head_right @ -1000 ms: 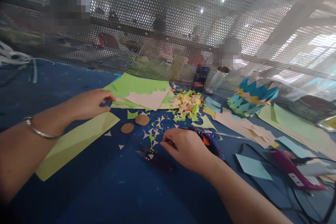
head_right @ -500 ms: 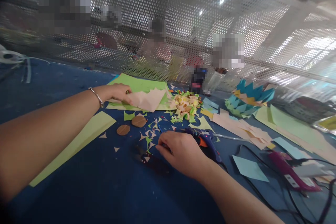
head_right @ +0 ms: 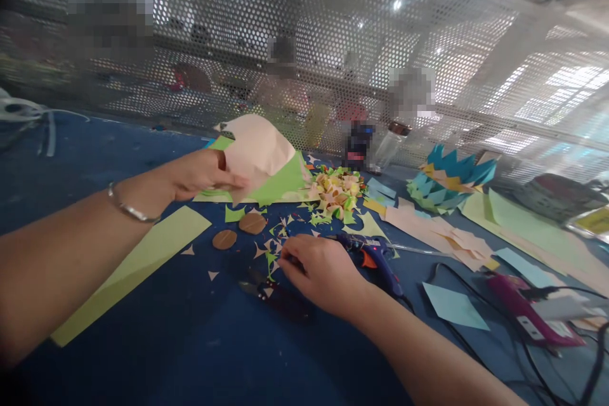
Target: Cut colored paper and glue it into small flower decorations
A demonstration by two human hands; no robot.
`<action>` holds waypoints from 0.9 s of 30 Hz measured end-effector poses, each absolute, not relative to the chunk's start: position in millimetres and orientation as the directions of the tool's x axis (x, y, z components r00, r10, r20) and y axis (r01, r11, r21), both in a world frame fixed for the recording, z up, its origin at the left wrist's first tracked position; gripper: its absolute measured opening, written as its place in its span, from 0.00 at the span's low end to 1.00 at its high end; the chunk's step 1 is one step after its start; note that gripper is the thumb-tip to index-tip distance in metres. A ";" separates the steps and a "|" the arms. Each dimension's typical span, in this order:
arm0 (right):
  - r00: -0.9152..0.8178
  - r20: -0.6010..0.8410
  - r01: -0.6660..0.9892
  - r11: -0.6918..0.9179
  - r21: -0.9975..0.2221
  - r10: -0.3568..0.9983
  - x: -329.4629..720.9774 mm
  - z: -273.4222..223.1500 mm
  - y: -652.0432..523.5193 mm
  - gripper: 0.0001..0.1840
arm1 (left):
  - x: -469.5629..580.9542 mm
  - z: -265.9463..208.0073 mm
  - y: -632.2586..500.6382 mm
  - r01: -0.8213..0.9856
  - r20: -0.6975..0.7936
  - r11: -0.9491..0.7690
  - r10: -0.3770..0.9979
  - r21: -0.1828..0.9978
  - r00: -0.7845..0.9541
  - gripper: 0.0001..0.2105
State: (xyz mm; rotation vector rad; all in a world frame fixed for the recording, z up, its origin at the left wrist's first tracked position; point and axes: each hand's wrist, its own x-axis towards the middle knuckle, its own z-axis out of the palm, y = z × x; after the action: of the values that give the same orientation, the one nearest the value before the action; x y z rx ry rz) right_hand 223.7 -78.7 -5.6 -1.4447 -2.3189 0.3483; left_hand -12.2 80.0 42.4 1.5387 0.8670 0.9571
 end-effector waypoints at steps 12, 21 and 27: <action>-0.280 0.186 0.848 0.333 -0.412 0.942 197.4 2.4 -49.8 0.03 | -8.2 12.2 17.0 -0.147 0.077 -0.019 0.915 0.989 0.396 0.08; -0.341 0.238 0.916 0.378 -0.134 0.910 164.3 -12.1 -8.3 0.12 | -17.7 8.7 25.6 -0.263 0.193 -0.121 0.943 0.957 0.271 0.06; -0.361 0.299 0.875 0.432 -0.221 0.884 175.9 -4.7 -30.4 0.12 | -15.1 7.5 27.3 -0.255 0.129 -0.057 0.953 0.965 0.274 0.03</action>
State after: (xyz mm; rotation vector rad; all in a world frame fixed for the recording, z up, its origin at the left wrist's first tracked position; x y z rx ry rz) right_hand 175.9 -30.4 -4.7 -1.4990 -2.3197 0.0332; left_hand -15.1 27.3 7.5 1.2167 0.7699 1.1650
